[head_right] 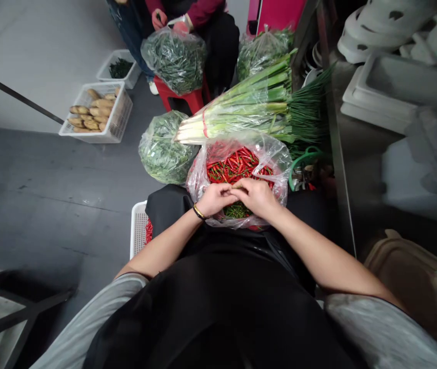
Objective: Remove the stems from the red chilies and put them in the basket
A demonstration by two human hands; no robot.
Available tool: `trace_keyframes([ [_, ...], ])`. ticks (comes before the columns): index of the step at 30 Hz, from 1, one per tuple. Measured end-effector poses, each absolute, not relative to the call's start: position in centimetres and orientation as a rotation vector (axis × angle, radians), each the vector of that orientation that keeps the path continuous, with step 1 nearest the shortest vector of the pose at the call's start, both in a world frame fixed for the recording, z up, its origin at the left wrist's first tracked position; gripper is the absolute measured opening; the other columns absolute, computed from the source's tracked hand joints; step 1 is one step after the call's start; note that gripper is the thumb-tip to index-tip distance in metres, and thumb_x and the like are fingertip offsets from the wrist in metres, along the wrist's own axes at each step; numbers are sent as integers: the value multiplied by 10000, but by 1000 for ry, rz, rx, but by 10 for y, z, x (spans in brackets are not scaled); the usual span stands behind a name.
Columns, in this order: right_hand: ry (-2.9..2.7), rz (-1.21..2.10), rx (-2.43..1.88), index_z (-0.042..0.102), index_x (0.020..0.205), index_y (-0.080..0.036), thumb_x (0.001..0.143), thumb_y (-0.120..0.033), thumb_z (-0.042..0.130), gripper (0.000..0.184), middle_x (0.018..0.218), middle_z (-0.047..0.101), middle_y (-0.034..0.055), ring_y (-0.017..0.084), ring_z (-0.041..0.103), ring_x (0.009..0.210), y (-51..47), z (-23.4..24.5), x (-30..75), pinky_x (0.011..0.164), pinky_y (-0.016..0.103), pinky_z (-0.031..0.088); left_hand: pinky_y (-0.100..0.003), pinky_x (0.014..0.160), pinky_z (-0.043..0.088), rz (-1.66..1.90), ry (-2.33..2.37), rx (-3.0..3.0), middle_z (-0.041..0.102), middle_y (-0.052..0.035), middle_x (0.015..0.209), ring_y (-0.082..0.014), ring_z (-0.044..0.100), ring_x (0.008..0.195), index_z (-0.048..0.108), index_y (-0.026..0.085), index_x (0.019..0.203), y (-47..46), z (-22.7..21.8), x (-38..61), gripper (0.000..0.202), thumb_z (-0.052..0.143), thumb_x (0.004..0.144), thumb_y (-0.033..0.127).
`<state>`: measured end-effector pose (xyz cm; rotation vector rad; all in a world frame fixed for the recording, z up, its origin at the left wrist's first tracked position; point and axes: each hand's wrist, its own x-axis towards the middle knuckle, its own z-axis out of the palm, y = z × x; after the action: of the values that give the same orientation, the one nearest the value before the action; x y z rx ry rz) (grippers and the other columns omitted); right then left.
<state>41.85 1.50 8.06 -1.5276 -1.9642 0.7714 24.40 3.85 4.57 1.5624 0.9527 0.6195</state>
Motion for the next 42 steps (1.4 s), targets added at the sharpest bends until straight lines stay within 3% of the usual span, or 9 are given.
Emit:
trace_keyframes([
  [8,-1721,1794,-1278,564,704,-177,817,-592,528,431,465,543,-25,110,477,382,-23,43,427,416,237,375,-256,704,388,358,593,1847,605,-57,689,-139,527,684,669,173,695,-2,44,222,185,625,792,325],
  [13,-2335,894,-1611,658,1073,-193,876,-412,519,325,921,675,94,165,607,699,22,45,444,572,258,413,-252,637,424,454,669,1327,606,-42,719,-115,526,624,619,155,804,11,46,214,201,613,768,352],
  [16,-2613,396,-1730,642,1193,-243,919,-346,446,352,1052,638,115,200,604,817,46,38,438,615,269,393,-212,495,352,553,830,944,431,59,532,-66,360,437,528,166,768,21,40,213,175,571,762,336],
  [18,-2681,351,-1712,689,1120,-233,937,-364,411,357,1023,642,109,205,599,838,54,33,432,640,272,398,-204,481,308,626,945,946,331,89,490,-53,268,418,527,164,751,26,35,214,163,578,753,318],
  [23,-2295,669,-1483,734,931,-209,933,-433,433,375,936,682,70,181,609,841,36,38,425,765,287,450,-222,590,329,715,1128,1382,454,61,573,-74,388,559,634,143,861,30,26,226,293,703,674,357],
  [29,-2340,507,-1538,724,918,-177,966,-390,347,435,880,655,100,186,600,800,6,45,420,704,289,435,-216,493,239,490,1012,1223,353,73,475,-42,285,486,454,147,509,20,21,247,434,734,607,464],
  [34,-2505,159,-1809,612,1208,-184,953,-371,376,394,1229,566,140,237,589,964,51,31,423,667,300,408,-206,434,250,495,907,774,445,36,517,-57,356,449,526,144,625,21,24,234,287,669,628,392],
  [38,-2687,232,-1910,666,1048,-153,954,-410,371,402,1059,643,136,239,616,898,80,25,428,662,294,396,-225,479,362,581,651,592,509,-17,653,-140,547,623,527,152,736,28,29,218,289,615,623,403],
  [42,-2744,283,-1831,664,961,-148,951,-392,386,369,981,679,124,225,626,848,56,35,435,656,287,388,-204,469,293,718,862,877,391,58,591,-71,390,480,504,179,817,26,25,222,300,666,672,385],
])
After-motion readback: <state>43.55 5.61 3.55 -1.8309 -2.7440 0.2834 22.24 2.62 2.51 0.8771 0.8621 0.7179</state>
